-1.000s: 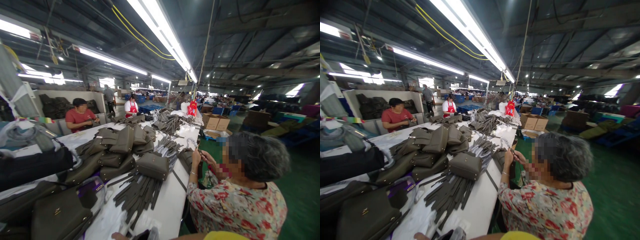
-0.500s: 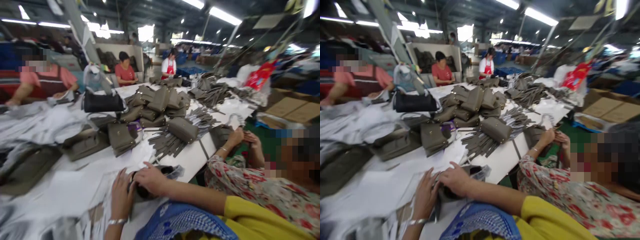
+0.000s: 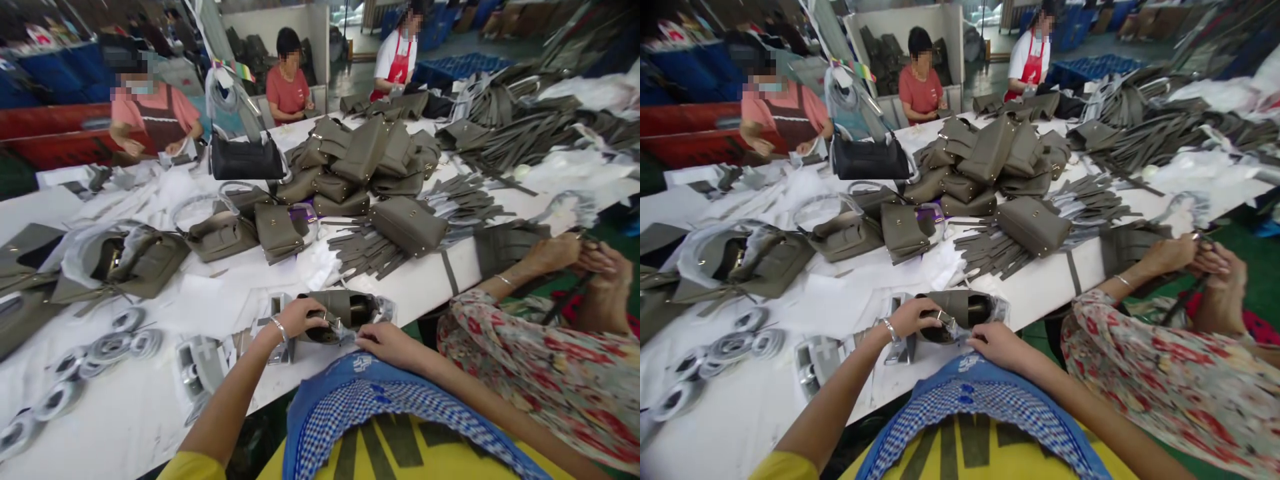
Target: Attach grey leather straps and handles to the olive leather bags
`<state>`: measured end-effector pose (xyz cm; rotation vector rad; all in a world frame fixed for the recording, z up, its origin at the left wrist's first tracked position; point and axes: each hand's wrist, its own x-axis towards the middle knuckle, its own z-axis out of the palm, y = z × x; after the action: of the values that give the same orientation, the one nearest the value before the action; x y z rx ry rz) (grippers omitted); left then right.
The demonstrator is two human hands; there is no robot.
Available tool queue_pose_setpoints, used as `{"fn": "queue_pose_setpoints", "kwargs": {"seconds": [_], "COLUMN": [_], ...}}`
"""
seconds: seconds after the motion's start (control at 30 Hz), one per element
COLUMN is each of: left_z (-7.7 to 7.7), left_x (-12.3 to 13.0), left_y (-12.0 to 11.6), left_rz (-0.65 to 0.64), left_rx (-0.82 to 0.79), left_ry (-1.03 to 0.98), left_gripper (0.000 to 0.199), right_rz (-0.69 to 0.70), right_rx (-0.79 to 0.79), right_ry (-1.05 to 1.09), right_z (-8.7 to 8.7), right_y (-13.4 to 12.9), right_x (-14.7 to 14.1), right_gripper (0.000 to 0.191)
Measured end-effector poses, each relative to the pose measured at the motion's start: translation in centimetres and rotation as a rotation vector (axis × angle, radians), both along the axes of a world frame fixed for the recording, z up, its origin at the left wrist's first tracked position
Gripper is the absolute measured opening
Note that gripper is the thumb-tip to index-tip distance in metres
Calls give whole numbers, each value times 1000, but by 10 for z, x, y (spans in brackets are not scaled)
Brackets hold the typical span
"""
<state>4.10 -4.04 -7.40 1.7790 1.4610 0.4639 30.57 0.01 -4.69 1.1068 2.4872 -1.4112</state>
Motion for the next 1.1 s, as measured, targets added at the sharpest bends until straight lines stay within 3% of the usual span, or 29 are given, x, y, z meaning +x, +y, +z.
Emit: {"fn": "queue_pose_setpoints", "kwargs": {"seconds": [0.1, 0.17, 0.27, 0.33, 0.47, 0.53, 0.63, 0.73, 0.87, 0.93, 1.1], "left_z": [5, 8, 12, 16, 29, 35, 38, 36, 29, 27, 22], "left_x": [-9, -10, -5, 2, 17, 24, 35, 46, 57, 60, 62], "left_y": [0, -3, -10, -15, -23, -23, -22, -21, -23, -24, -25], "left_rz": [229, 367, 424, 404, 368, 432, 540, 605, 631, 622, 622], "left_rx": [14, 6, -9, -16, -7, 20, 80, 147, 173, 154, 101], "left_ry": [-132, -237, -375, -448, -593, -644, -672, -632, -599, -586, -615], "left_gripper": [32, 33, 35, 38, 35, 29, 26, 25, 25, 25, 26], "right_rz": [-33, -133, -355, -467, -464, -478, -607, -663, -545, -580, -777], "right_rx": [7, -153, -486, -597, -634, -649, -720, -743, -707, -707, -733], "right_ry": [-18, 100, 413, 611, 754, 782, 879, 946, 761, 713, 866], "right_z": [0, -3, -7, -3, 21, 32, 40, 37, 26, 22, 21], "right_y": [1, -1, 1, 8, 37, 50, 57, 44, 28, 33, 65], "right_x": [-3, -12, -33, -48, -71, -79, -87, -89, -88, -87, -88], "right_gripper": [29, 31, 44, 46, 37, 33, 31, 34, 36, 33, 28]}}
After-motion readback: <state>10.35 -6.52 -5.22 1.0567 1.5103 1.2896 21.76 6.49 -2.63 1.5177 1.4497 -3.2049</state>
